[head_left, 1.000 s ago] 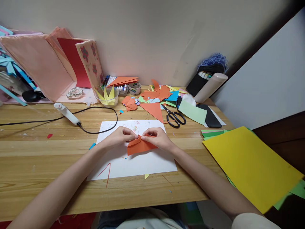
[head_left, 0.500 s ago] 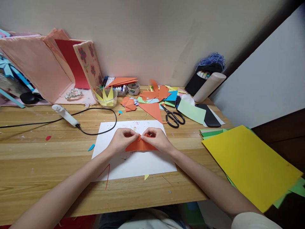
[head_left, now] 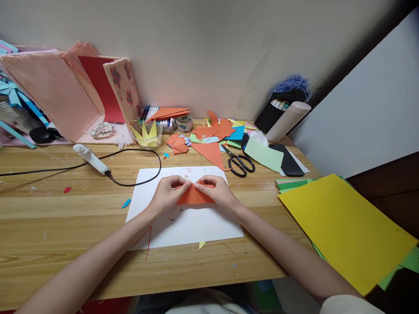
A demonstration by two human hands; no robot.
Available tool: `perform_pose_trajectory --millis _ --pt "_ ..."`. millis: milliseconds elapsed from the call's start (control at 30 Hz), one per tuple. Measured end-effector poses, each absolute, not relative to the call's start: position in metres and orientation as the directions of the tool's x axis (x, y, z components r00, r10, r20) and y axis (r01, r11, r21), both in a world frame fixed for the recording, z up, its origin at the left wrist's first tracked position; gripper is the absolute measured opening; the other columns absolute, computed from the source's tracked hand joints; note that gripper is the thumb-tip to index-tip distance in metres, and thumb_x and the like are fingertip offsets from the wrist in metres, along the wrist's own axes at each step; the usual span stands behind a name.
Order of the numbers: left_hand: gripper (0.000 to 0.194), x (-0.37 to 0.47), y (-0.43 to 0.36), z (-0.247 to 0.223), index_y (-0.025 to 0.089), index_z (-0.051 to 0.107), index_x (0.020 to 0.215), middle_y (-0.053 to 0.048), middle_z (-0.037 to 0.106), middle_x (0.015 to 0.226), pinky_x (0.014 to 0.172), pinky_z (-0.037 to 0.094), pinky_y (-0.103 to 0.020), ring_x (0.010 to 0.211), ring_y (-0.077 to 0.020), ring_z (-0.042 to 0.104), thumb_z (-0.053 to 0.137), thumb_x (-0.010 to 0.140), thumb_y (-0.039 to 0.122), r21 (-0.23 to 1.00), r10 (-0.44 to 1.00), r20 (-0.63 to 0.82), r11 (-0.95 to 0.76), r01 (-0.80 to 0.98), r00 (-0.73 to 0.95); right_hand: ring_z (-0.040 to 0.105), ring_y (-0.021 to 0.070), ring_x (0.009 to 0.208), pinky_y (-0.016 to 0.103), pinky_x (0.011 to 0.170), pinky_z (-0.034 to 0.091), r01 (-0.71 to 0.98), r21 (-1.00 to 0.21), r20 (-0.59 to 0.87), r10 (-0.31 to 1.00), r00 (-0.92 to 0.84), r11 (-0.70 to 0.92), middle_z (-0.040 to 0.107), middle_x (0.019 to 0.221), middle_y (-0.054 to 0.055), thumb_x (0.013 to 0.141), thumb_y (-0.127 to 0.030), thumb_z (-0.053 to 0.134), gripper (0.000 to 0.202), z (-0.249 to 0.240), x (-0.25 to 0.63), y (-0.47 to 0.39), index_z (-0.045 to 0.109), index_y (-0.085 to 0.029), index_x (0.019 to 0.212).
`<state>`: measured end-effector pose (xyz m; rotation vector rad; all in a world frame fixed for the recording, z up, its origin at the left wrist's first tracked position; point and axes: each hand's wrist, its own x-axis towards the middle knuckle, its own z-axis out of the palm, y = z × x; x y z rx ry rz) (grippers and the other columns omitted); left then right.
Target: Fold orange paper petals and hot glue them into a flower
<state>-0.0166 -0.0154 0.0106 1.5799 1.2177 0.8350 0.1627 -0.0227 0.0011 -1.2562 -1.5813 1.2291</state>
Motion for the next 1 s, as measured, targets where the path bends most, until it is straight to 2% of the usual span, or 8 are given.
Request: perform_pose_trajectory --millis 133,267,400,567,700,800,1000 --pt "0.034 -0.0165 -0.0135 0.0105 0.014 0.063 0.070 -0.005 0.065 0.074 0.067 0.043 -0.026 0.071 -0.0162 0.057 0.058 0.073 0.048 0.953 0.970 -0.053 -0.022 0.302 0.236 0.058 0.0170 0.077 0.028 0.071 0.043 0.243 -0.969 0.004 0.983 -0.181 0.049 0.066 0.079 0.004 0.073 -0.039 0.059 0.023 0.0007 0.1658 -0.0206 0.064 -0.016 0.074" --pt "0.036 -0.0168 -0.0137 0.0086 0.014 0.065 0.076 -0.007 0.067 0.078 0.066 0.044 -0.027 0.073 -0.0178 0.059 0.062 0.068 0.049 0.953 0.942 -0.128 0.030 0.301 0.310 0.059 0.0170 0.076 0.028 0.071 0.043 0.289 -0.954 0.023 0.977 -0.212 0.085 0.067 0.078 0.004 0.074 -0.036 0.059 0.020 0.0005 0.1664 -0.0212 0.065 -0.017 0.073" --pt "0.036 -0.0170 -0.0143 0.0082 0.013 0.066 0.075 -0.007 0.067 0.077 0.064 0.044 -0.028 0.072 -0.0183 0.058 0.062 0.068 0.048 0.942 0.931 -0.138 0.018 0.336 0.337 0.059 0.0169 0.074 0.026 0.067 0.043 0.325 -0.941 0.026 0.978 -0.205 0.093 0.066 0.076 0.003 0.074 -0.038 0.060 0.022 0.0031 0.1648 -0.0228 0.065 -0.017 0.072" --pt "0.035 -0.0156 -0.0130 0.0109 0.013 0.064 0.073 -0.006 0.065 0.076 0.063 0.042 -0.026 0.070 -0.0159 0.056 0.064 0.067 0.047 0.963 0.939 -0.171 0.096 0.250 0.299 0.058 0.0160 0.072 0.025 0.063 0.042 0.262 -0.962 0.033 0.988 -0.153 0.073 0.065 0.076 0.003 0.074 -0.040 0.061 0.024 0.0045 0.1663 -0.0201 0.065 -0.016 0.076" --pt "0.035 -0.0144 -0.0145 0.0119 0.013 0.064 0.075 -0.006 0.065 0.077 0.062 0.040 -0.025 0.070 -0.0152 0.056 0.066 0.066 0.046 0.969 0.896 -0.225 0.166 0.183 0.381 0.058 0.0156 0.070 0.025 0.063 0.042 0.251 -0.962 0.050 0.977 -0.209 0.103 0.065 0.072 0.003 0.074 -0.037 0.062 0.021 0.0040 0.1683 -0.0190 0.065 -0.016 0.072" --pt "0.035 -0.0139 -0.0167 0.0102 0.012 0.062 0.070 -0.004 0.062 0.071 0.057 0.037 -0.024 0.063 -0.0133 0.053 0.064 0.067 0.047 0.967 0.886 -0.234 0.169 0.190 0.401 0.058 0.0154 0.069 0.025 0.063 0.042 0.249 -0.961 0.062 0.969 -0.239 0.123 0.064 0.072 0.002 0.074 -0.038 0.062 0.021 0.0024 0.1675 -0.0203 0.065 -0.017 0.072" --pt "0.035 -0.0123 -0.0179 0.0046 0.014 0.052 0.065 0.001 0.054 0.059 0.051 0.031 -0.021 0.054 -0.0094 0.047 0.066 0.066 0.046 0.960 0.895 -0.279 0.254 0.116 0.349 0.057 0.0151 0.069 0.025 0.062 0.044 0.193 -0.978 0.061 0.994 -0.095 0.079 0.064 0.076 0.003 0.072 -0.037 0.063 0.022 -0.0030 0.1654 -0.0197 0.065 -0.016 0.078"
